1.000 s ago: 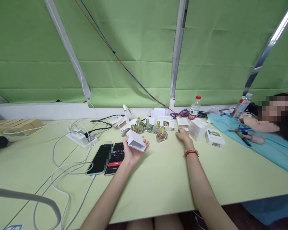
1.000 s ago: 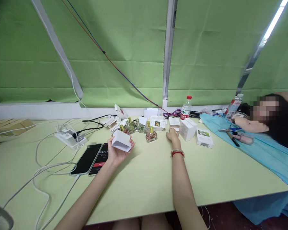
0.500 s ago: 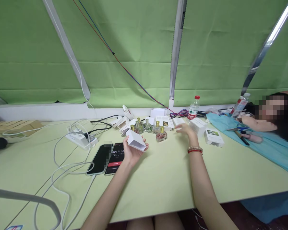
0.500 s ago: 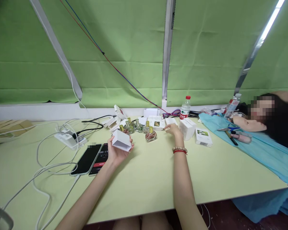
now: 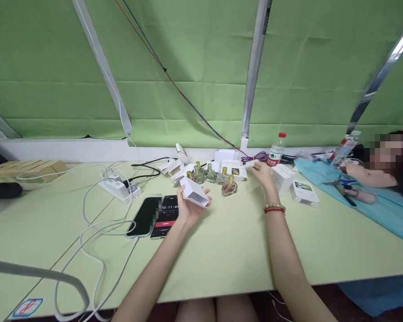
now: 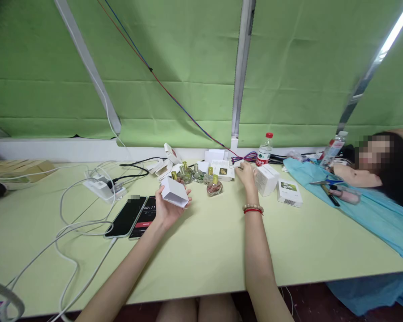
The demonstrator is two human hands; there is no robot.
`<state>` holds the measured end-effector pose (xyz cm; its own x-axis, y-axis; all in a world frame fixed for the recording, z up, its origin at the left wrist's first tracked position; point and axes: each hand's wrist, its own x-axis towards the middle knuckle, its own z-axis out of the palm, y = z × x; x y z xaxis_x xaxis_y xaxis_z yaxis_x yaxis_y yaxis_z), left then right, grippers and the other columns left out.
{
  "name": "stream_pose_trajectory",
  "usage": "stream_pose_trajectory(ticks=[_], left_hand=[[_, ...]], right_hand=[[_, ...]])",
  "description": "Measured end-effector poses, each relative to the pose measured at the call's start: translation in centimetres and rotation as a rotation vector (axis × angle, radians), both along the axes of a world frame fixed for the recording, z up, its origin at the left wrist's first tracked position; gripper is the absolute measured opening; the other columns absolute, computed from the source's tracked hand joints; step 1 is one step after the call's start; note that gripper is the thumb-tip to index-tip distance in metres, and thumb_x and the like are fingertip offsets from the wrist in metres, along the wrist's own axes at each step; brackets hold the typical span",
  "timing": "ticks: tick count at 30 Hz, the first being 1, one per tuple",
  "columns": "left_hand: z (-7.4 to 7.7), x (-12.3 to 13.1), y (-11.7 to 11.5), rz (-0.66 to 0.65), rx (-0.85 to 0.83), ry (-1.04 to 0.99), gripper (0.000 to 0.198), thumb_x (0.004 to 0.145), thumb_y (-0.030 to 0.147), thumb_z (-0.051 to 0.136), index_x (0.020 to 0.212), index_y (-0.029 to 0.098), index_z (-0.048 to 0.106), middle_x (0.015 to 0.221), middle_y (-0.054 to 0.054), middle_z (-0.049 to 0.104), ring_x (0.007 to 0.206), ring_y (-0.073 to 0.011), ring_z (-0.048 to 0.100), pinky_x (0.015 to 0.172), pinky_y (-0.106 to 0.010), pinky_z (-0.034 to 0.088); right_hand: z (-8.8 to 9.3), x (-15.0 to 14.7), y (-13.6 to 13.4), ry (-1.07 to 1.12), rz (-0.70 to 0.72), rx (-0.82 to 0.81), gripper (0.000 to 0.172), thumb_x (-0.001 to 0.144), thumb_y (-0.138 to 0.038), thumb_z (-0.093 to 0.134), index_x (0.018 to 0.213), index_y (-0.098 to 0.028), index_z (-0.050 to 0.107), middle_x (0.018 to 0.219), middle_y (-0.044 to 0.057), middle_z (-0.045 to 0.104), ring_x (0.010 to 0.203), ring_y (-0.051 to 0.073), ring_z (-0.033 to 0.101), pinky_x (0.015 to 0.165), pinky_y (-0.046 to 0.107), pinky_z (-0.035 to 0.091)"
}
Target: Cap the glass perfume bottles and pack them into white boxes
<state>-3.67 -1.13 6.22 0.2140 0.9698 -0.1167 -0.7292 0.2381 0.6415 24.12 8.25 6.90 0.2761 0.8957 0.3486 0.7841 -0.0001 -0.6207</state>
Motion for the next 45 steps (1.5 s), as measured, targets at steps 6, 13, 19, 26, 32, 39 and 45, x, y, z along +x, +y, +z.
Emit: stream_pose_trajectory(ticks=[6, 13, 19, 26, 32, 39, 45], left_hand=[[0.2, -0.1, -0.1, 0.025, 0.015, 0.002, 0.049, 0.073, 0.055, 0.048, 0.099, 0.014, 0.057, 0.081, -0.011, 0.067, 0.062, -0.0221, 0.065, 0.050, -0.029, 0.049], [0.2, -0.5, 0.1, 0.043, 0.071, -0.037, 0.045, 0.072, 0.051, 0.051, 0.100, 0.017, 0.058, 0.076, -0.007, 0.065, 0.061, -0.0200, 0.063, 0.051, -0.029, 0.049], [0.3, -0.5, 0.2, 0.128, 0.117, 0.050, 0.050, 0.068, 0.055, 0.054, 0.099, 0.015, 0.059, 0.079, -0.007, 0.066, 0.059, -0.0192, 0.063, 0.051, -0.028, 0.047], [-1.1, 0.2, 0.5, 0.371, 0.412, 0.259, 0.050, 0.058, 0.045, 0.071, 0.097, 0.020, 0.055, 0.070, 0.001, 0.062, 0.061, -0.0158, 0.061, 0.059, -0.026, 0.045], [0.0, 0.2, -0.3, 0.049, 0.394, 0.079, 0.056, 0.066, 0.063, 0.049, 0.094, 0.014, 0.058, 0.063, -0.004, 0.060, 0.054, -0.0195, 0.056, 0.058, -0.034, 0.044], [0.8, -0.8, -0.4, -0.183, 0.185, -0.215, 0.060, 0.071, 0.062, 0.047, 0.102, 0.012, 0.059, 0.082, -0.009, 0.062, 0.068, -0.0188, 0.057, 0.064, -0.032, 0.047], [0.8, -1.6, -0.2, -0.284, 0.129, -0.198, 0.034, 0.083, 0.044, 0.045, 0.095, 0.016, 0.060, 0.070, -0.006, 0.057, 0.058, -0.0152, 0.050, 0.057, -0.030, 0.046]], right_hand=[[5.4, 0.0, -2.5, 0.219, 0.123, 0.485, 0.040, 0.067, -0.021, 0.055, 0.103, -0.012, 0.068, 0.108, 0.013, 0.067, 0.101, 0.025, 0.060, 0.092, 0.040, 0.045], [8.8, -3.8, -5.8, 0.456, 0.359, 0.500, 0.041, 0.066, -0.026, 0.063, 0.104, -0.012, 0.069, 0.099, 0.012, 0.071, 0.089, 0.023, 0.065, 0.074, 0.035, 0.053], [8.5, -6.1, -5.9, 0.530, 0.669, 0.222, 0.047, 0.068, -0.026, 0.064, 0.113, -0.014, 0.063, 0.099, 0.009, 0.071, 0.085, 0.018, 0.066, 0.074, 0.031, 0.053], [7.6, -9.4, -5.9, 0.290, 0.580, -0.036, 0.029, 0.071, -0.017, 0.058, 0.096, -0.014, 0.071, 0.097, 0.007, 0.070, 0.080, 0.017, 0.065, 0.071, 0.028, 0.052], [6.1, -11.9, -5.8, 0.216, 0.656, -0.286, 0.040, 0.076, -0.018, 0.052, 0.114, -0.017, 0.064, 0.089, 0.005, 0.069, 0.068, 0.018, 0.065, 0.061, 0.029, 0.052], [6.3, -12.6, -6.7, -0.121, 0.908, -0.036, 0.048, 0.082, -0.016, 0.051, 0.130, -0.022, 0.050, 0.137, 0.012, 0.043, 0.128, 0.022, 0.040, 0.106, 0.041, 0.033], [7.0, -13.8, -8.5, -0.339, 0.974, -0.026, 0.096, 0.064, -0.011, 0.070, 0.145, -0.029, 0.022, 0.153, 0.013, 0.013, 0.142, 0.027, 0.007, 0.112, 0.050, 0.010]])
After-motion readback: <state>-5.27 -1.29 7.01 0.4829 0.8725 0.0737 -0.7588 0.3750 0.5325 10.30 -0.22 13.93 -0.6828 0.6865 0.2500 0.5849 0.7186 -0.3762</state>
